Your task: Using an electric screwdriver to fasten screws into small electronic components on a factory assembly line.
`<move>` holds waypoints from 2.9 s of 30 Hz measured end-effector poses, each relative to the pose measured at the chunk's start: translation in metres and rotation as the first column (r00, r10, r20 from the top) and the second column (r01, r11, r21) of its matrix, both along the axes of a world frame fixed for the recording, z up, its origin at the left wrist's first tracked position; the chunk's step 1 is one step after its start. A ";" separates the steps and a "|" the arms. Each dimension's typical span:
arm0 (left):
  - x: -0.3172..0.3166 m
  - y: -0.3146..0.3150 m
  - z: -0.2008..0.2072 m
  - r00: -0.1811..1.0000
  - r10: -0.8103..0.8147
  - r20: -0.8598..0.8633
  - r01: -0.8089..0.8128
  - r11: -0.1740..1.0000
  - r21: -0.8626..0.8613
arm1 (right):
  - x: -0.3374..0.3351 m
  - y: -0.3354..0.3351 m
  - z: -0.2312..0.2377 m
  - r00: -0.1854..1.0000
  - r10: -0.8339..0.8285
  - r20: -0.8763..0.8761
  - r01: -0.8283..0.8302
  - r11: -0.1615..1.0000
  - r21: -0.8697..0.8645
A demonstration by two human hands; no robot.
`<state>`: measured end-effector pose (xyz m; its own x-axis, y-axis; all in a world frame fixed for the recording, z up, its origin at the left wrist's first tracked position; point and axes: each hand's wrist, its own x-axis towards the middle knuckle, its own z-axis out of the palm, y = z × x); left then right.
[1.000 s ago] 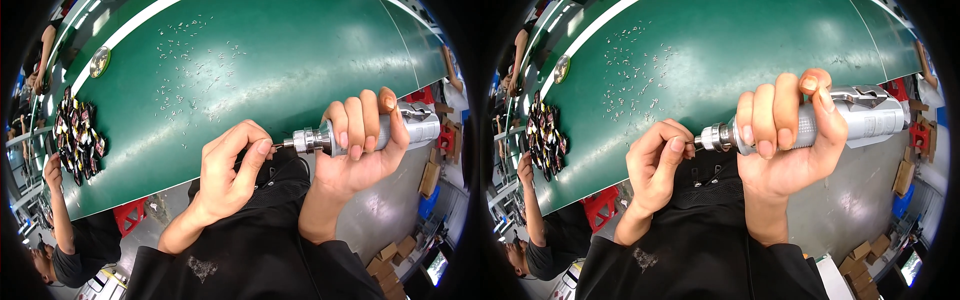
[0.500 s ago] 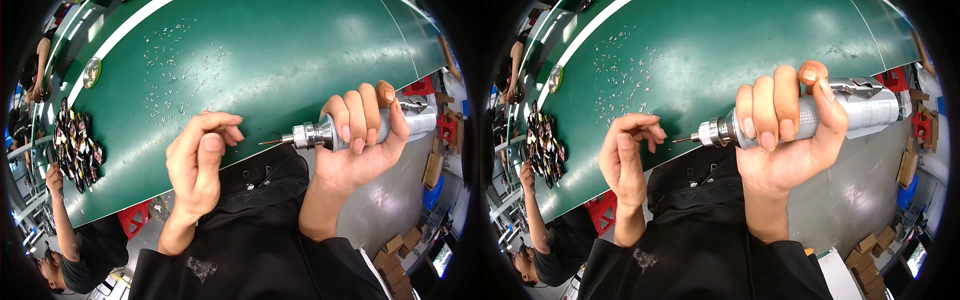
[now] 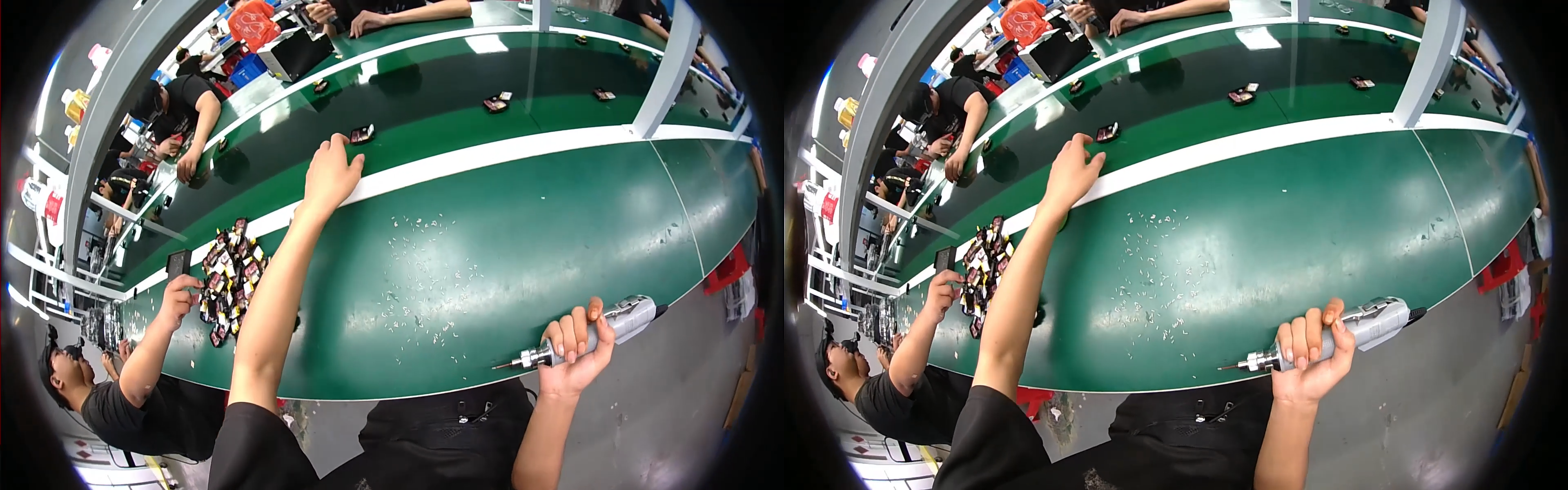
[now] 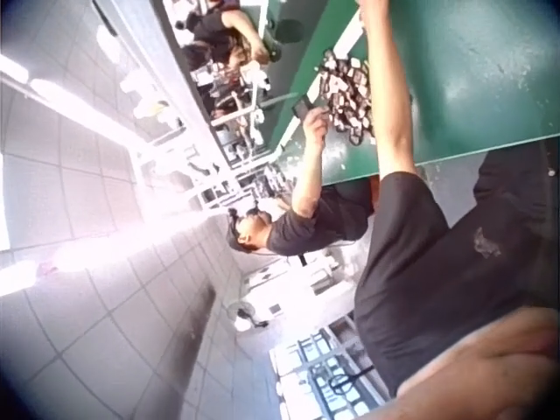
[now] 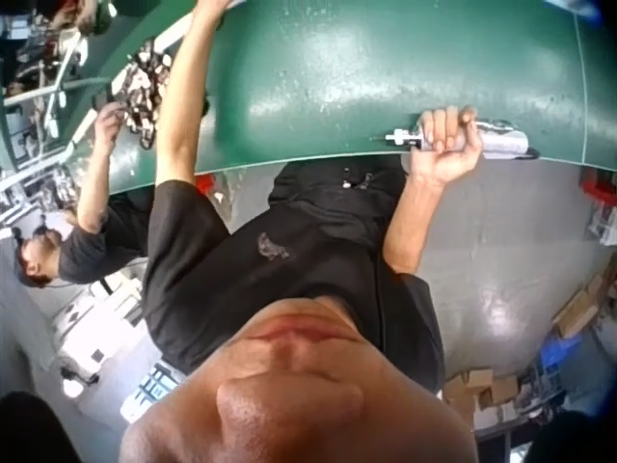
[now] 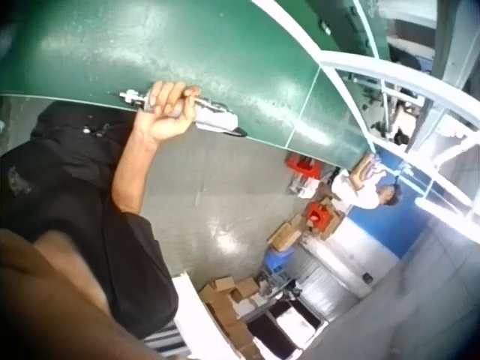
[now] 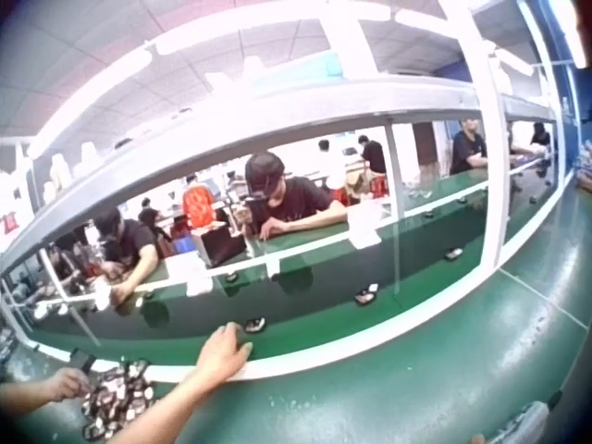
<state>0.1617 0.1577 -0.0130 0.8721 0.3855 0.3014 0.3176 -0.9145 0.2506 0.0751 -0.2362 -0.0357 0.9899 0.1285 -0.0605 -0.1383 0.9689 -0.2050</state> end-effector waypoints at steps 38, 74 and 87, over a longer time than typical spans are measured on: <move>-0.107 -0.236 -0.001 0.429 -0.899 0.088 0.896 0.411 -0.167 | -0.037 -0.026 -0.006 0.970 0.242 0.041 -0.238 0.968 -0.074; -0.128 -0.246 -0.017 0.357 -0.934 0.007 0.920 0.353 0.172 | 0.031 -0.056 0.028 0.793 0.345 0.503 -0.006 0.830 -0.558; -0.126 -0.245 -0.020 0.354 -0.934 0.051 0.921 0.358 0.156 | 0.036 -0.049 0.023 0.812 0.362 0.458 0.009 0.777 -0.630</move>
